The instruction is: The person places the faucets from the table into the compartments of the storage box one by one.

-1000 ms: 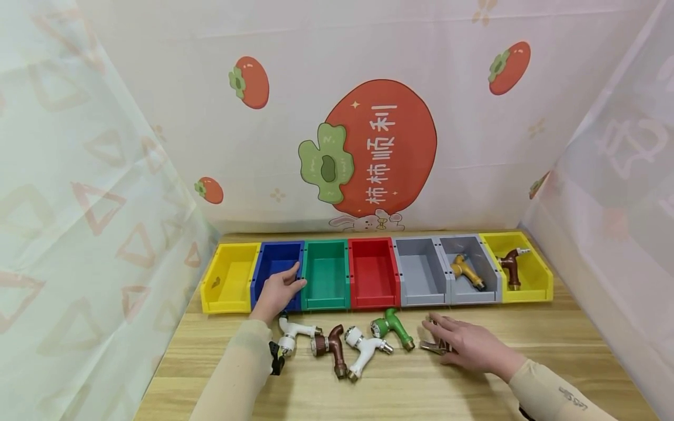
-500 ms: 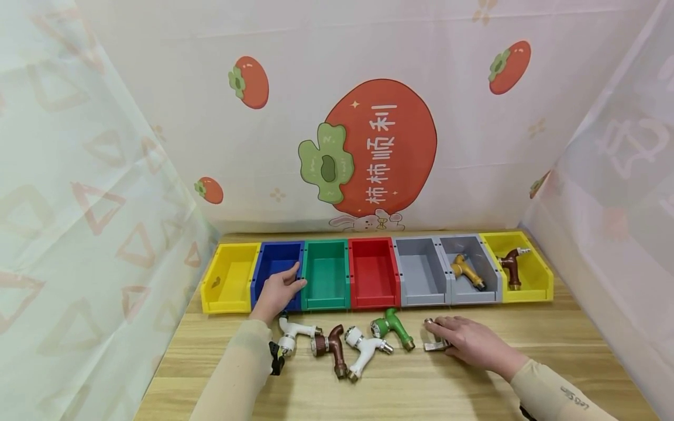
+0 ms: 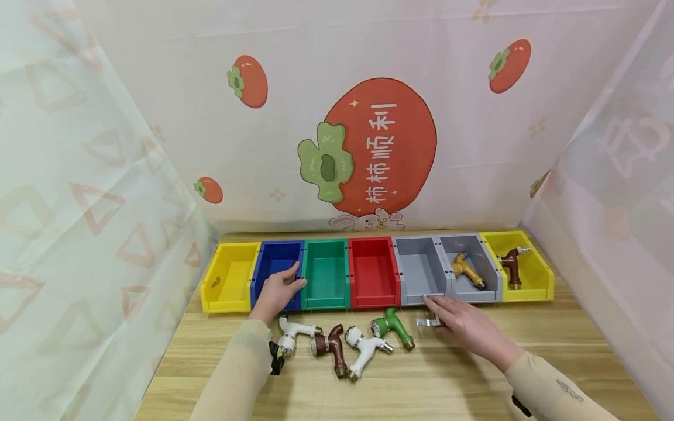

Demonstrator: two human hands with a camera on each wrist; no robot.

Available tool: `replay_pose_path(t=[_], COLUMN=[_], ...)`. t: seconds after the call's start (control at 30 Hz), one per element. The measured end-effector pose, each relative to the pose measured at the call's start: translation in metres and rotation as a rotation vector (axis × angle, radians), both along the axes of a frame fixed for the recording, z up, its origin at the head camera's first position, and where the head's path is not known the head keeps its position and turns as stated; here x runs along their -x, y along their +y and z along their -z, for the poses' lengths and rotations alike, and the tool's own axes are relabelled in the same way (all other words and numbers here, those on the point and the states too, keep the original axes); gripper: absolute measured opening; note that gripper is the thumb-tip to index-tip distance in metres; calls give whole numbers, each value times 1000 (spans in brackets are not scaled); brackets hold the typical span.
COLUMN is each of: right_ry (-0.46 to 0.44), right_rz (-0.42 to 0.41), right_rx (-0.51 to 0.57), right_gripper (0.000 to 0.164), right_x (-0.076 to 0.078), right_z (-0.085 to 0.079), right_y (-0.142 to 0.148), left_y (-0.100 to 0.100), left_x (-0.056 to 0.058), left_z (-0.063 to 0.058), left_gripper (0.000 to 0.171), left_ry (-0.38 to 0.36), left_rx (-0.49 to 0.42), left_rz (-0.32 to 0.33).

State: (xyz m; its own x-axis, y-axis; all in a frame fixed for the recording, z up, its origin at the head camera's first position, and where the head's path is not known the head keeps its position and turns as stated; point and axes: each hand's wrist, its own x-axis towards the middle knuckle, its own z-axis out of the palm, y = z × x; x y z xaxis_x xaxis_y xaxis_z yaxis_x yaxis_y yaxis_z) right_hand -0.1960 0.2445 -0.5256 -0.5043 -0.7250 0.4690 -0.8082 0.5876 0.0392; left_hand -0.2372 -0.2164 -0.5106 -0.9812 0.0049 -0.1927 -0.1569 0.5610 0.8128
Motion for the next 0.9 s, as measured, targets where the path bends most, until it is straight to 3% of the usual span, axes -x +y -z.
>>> replay_pose_path(t=[0.13,0.47,0.8,0.9], right_ry=[-12,-151,-173,-218], right_rz=[58,265,384,426], right_rx=[23,131,225,259], right_gripper=[74,75,73,72], right_x=[6,22,38,41], right_z=[-5,-12,-15,-17], right_y=[-5,-26,-50,-56], left_y=[1,0,0,0], left_x=[-1,-1,0,0], left_z=[-2,-2,-1,-1], left_gripper=[62,62,61,61], left_ry=[-3,2,-3,-1], left_rx=[-7,5,5,8], left_rz=[-3,8,-1,0])
